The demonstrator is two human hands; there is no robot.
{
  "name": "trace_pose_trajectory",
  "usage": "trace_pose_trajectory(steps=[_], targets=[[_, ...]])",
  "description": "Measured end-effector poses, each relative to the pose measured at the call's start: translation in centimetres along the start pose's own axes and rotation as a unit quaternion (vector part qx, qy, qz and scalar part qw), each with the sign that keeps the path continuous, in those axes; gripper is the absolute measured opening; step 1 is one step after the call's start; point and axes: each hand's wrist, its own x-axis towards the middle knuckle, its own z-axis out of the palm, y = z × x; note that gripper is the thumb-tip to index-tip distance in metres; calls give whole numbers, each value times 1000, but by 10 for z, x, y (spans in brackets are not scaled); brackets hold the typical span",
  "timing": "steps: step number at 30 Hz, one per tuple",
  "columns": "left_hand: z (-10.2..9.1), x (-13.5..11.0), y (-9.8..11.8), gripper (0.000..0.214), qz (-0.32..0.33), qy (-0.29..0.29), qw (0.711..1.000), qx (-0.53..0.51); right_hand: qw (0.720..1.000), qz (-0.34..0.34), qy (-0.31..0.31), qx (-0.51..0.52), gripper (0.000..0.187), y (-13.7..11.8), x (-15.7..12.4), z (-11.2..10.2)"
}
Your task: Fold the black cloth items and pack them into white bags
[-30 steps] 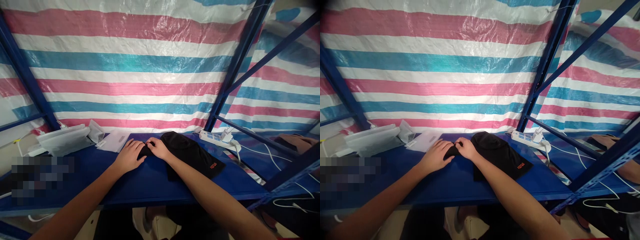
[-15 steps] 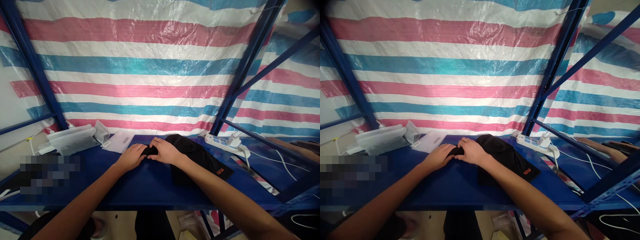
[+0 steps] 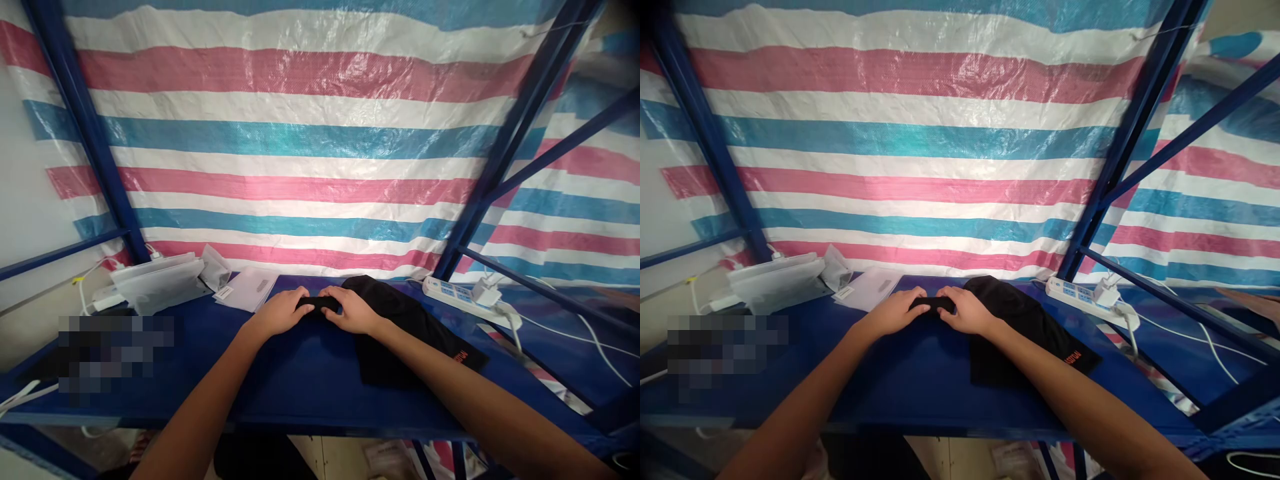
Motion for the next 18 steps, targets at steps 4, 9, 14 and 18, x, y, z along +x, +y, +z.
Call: trace_pose_trajectory(steps=[4, 9, 14, 18], targets=[[4, -3, -10, 44, -18, 3, 997, -71, 995, 36, 4, 97, 35, 2, -4, 3], [9, -6, -18, 50, -5, 19, 996, -91, 986, 65, -18, 154, 33, 6, 1, 5], [7, -9, -19, 53, -35, -16, 993, -110, 978, 95, -51, 177, 38, 7, 5, 3], [3, -13, -17, 48, -33, -27, 992, -117, 980, 63, -59, 181, 38, 6, 4, -1]])
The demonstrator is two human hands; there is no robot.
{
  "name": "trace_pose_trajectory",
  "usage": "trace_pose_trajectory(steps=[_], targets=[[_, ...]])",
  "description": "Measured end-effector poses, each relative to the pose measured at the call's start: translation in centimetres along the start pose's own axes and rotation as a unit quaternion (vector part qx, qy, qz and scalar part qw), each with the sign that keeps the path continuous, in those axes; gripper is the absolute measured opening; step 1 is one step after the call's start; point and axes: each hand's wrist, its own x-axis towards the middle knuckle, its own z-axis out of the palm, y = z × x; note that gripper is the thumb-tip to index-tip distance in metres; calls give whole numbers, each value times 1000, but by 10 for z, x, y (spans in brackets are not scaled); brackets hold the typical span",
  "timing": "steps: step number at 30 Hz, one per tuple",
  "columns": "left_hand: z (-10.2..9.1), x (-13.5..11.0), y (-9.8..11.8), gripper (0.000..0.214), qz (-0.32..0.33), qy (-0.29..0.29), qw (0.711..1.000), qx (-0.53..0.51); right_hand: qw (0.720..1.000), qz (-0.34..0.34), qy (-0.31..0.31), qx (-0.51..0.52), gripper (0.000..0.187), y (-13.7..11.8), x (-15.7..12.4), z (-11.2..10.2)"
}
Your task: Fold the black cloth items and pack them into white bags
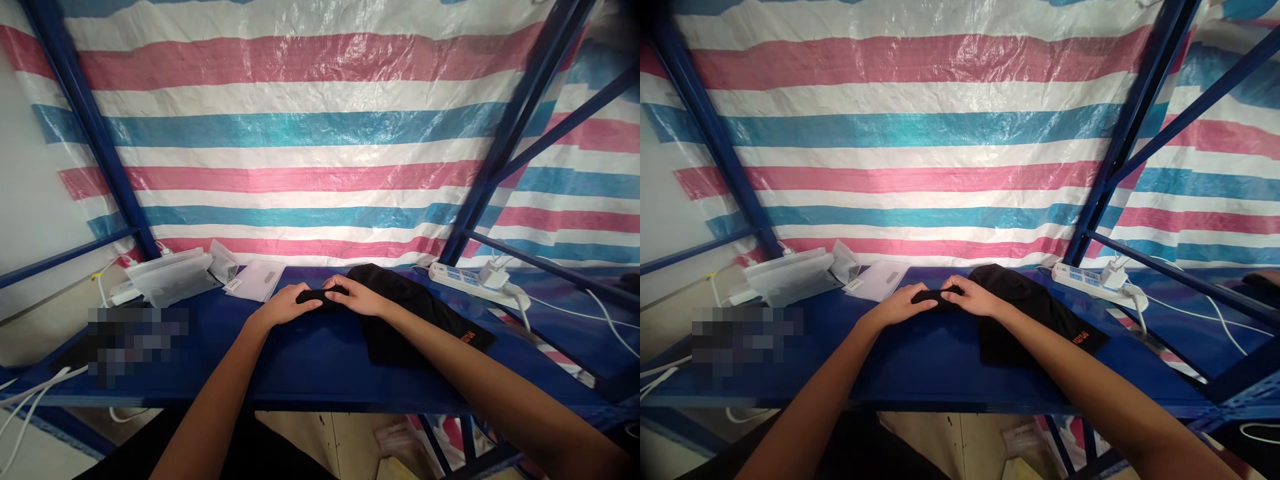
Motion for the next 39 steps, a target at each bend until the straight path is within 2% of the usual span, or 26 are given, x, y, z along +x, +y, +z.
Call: trace_pose_trajectory(steps=[5, 9, 14, 19, 24, 30, 34, 39], targets=[[-3, -3, 7, 46, -1, -15, 1000, 9, 999, 1, -36, 31, 41, 0, -3, -3], [0, -5, 14, 49, -4, -15, 998, 65, 998, -2, -43, 50, 40, -4, -6, -3], [9, -10, 16, 47, 15, 24, 995, 95, 998, 4, -47, 42, 42, -13, -10, -4], [12, -15, 11, 44, 45, 53, 997, 14, 998, -3, -39, 56, 42, -15, -10, -3], [13, -15, 0, 46, 27, 59, 996, -60, 995, 10, -51, 82, 40, -14, -11, -2], [16, -19, -5, 74, -3, 20, 998, -66, 995, -6, -88, 46, 34, -19, -14, -5], [15, -20, 0, 64, 3, 25, 998, -56, 994, -18, -89, 56, 33, -20, -13, -5], [15, -20, -1, 56, 2, 45, 994, -101, 996, -31, -66, 43, 36, -19, -13, 0]])
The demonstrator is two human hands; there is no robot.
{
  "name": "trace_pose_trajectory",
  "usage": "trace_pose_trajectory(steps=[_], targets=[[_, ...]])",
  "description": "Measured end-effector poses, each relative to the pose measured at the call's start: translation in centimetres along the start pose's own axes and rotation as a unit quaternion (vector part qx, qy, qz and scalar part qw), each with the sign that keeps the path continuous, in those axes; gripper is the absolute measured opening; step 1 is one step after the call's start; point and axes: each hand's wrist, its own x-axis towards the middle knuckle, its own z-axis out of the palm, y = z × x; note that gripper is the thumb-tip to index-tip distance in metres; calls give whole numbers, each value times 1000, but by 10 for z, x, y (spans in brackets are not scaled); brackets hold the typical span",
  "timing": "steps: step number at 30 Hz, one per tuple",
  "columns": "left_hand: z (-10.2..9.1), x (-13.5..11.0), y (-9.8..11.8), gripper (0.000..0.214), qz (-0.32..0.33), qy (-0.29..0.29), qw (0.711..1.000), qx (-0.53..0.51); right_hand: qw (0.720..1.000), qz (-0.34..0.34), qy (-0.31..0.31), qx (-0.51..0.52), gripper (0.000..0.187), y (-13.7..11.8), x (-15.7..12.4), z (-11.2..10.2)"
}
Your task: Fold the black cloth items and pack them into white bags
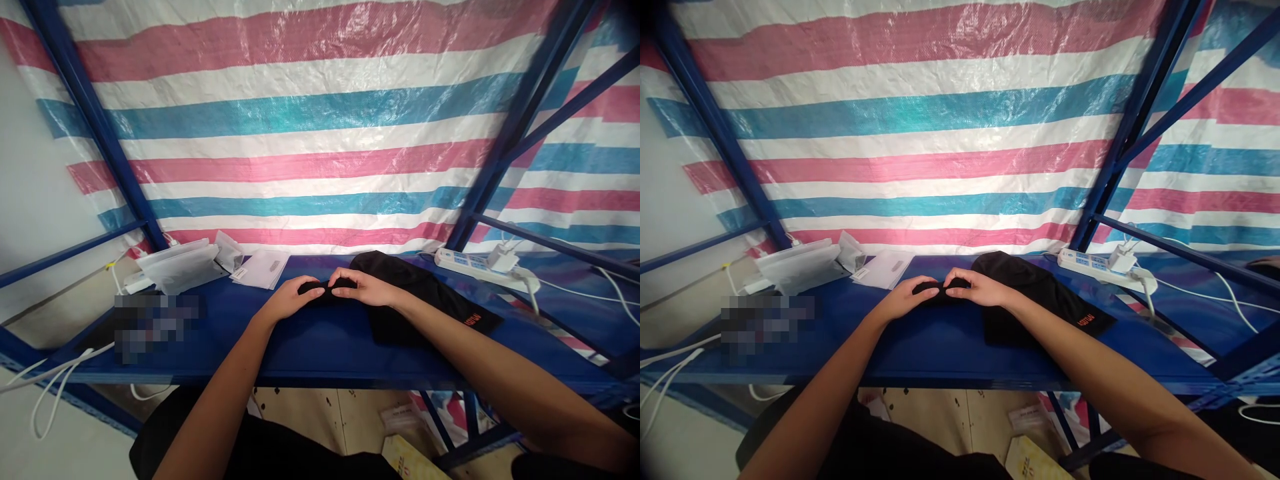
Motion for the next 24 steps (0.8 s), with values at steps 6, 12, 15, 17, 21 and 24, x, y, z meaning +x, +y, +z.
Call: trace_pose_trajectory(steps=[6, 12, 15, 17, 21, 24], targets=[[-6, -1, -5, 54, -1, 49, 998, -36, 996, -34, 78, 23, 36, -2, 4, 12], [-11, 1, -1, 44, 27, 83, 994, -64, 990, -24, 106, 91, 90, 1, 4, 19], [-13, 0, -2, 45, 31, 89, 993, -65, 981, 13, 100, 163, 105, 4, 4, 23], [-13, 0, -2, 45, 36, 88, 994, -62, 975, 23, 81, 208, 93, 5, 4, 27], [-11, 2, -1, 44, 42, 89, 993, -61, 961, 19, 120, 248, 45, 5, 9, 32], [-10, 3, -7, 41, 64, 130, 989, -8, 950, 29, 183, 252, 39, 9, 14, 31]])
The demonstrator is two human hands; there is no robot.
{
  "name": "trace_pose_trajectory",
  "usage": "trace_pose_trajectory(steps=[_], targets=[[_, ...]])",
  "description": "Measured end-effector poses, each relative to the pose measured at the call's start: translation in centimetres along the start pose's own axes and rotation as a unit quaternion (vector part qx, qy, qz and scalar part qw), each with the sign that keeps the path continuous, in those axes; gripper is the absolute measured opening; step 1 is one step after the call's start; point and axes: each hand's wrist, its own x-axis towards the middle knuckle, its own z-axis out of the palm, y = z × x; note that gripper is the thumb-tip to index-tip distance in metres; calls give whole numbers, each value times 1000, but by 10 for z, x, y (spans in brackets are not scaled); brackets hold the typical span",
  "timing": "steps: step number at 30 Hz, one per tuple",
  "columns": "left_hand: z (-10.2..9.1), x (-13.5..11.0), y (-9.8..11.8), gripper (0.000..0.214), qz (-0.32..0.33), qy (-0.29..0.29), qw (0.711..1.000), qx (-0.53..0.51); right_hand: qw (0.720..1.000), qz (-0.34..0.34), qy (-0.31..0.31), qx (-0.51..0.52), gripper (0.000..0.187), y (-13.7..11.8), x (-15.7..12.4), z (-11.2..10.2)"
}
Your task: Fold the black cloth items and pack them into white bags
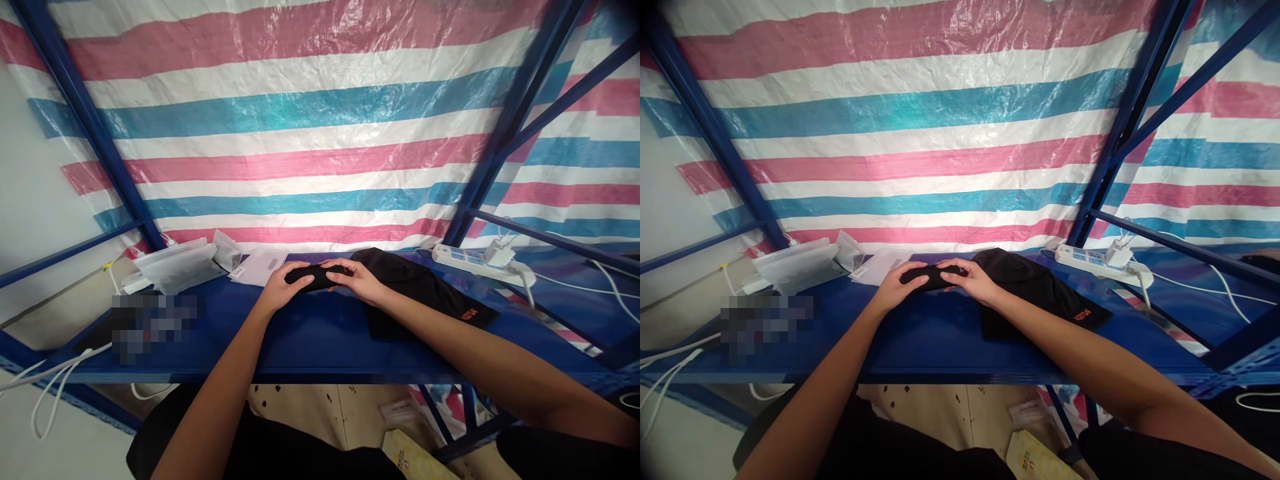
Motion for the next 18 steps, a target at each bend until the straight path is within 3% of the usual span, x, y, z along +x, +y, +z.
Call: trace_pose_trajectory(steps=[3, 5, 8, 11, 18], targets=[[-6, 0, -15, 40, 13, 92, 981, 168, 996, -26, 60, -62, 40, 6, 5, -9], [-12, -1, -28, 46, -44, 136, 945, 293, 985, -54, 91, -135, 40, 10, 7, -18], [-23, -2, -42, 46, -170, 105, 896, 397, 960, -95, 122, -232, 32, 14, 8, -28], [-30, -2, -45, 42, -227, 50, 882, 410, 943, -132, 125, -279, 23, 15, 8, -31], [-38, -3, -39, 34, -238, 80, 896, 365, 930, -168, 110, -307, 23, 17, 7, -30]])
